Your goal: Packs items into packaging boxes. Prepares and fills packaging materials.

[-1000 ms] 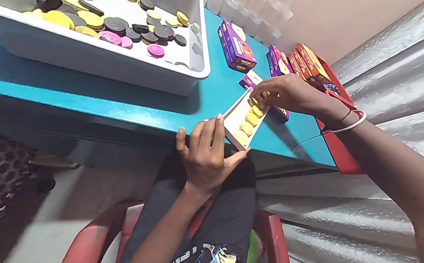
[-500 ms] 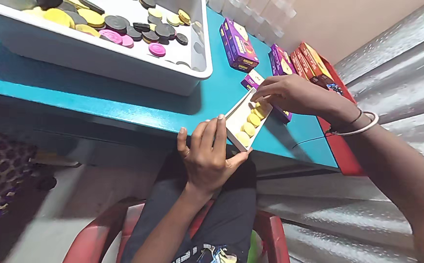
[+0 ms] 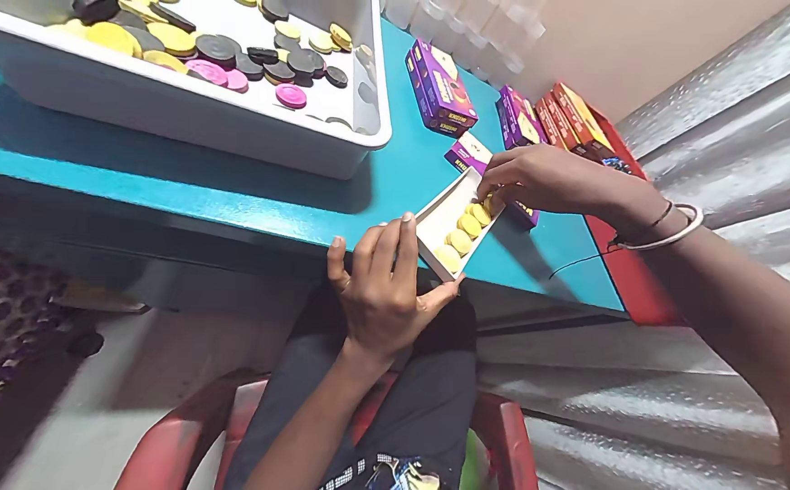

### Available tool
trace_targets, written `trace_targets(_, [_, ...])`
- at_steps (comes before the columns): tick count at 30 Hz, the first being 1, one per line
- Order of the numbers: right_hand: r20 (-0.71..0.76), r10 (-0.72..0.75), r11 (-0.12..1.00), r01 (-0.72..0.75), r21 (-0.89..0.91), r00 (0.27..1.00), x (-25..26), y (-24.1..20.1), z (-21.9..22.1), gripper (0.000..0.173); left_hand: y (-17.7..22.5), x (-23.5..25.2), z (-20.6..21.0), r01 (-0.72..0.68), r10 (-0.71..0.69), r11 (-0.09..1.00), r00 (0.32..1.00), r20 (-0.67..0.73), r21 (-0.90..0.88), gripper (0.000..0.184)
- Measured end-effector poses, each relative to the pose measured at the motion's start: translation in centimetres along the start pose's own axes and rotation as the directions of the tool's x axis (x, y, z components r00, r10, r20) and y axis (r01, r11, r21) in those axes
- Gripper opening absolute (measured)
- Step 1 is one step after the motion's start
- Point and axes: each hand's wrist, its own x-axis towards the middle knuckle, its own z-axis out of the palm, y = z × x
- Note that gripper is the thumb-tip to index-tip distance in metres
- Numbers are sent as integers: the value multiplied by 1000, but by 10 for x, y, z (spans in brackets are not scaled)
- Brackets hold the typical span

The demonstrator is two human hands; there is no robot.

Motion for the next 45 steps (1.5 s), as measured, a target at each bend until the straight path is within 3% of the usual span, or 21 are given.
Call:
trace_targets(6, [-7,-15,999,14,-45,1000,5,-4,-1,26,0,0,0,2,-2,1000,1000,9,10,88])
trace_targets(12, [-67,-69,996,73,60,995,6,-14,4,25,0,0,-1,-1,1,1000,1000,8,17,87])
trace_targets(23, [42,-46,996,43,78,998,7,-17,0,20,2,1,-4,9,-10,1000,999,45,22,86])
trace_targets(26, [-166,10,999,-1,52,986,7,-24,-15,17,3,2,-6,17,-18,1000,998,56,15,86])
trace_targets(29, [-420,66,998,-50,48,905,27,-37,-42,25,1,8,-18,39,-42,999,991,128,26,83])
trace_targets(34, [-510,-149,981,191,29,847,111,-73,-78,19,-6,14,-26,11,-15,1000,986,164,26,81])
trace_targets(36, [-433,-215,967,254,33,875,149,-84,-83,16,-7,15,-26,5,-8,1000,987,158,25,82])
trace_targets(38, [-247,-244,968,251,-1,938,179,-88,-86,15,-9,17,-27,2,-7,999,988,153,33,82])
trace_targets(41, [36,-22,981,29,-192,999,210,-97,-87,22,-15,19,-26,-16,13,1000,992,129,24,80])
trace_targets(43, [89,61,960,-34,-278,994,224,-96,-90,37,-17,19,-25,-18,15,1000,994,109,21,81])
trace_targets(45, [25,44,968,-36,-249,999,237,-91,-95,36,-17,19,-23,-14,12,1000,995,102,22,82])
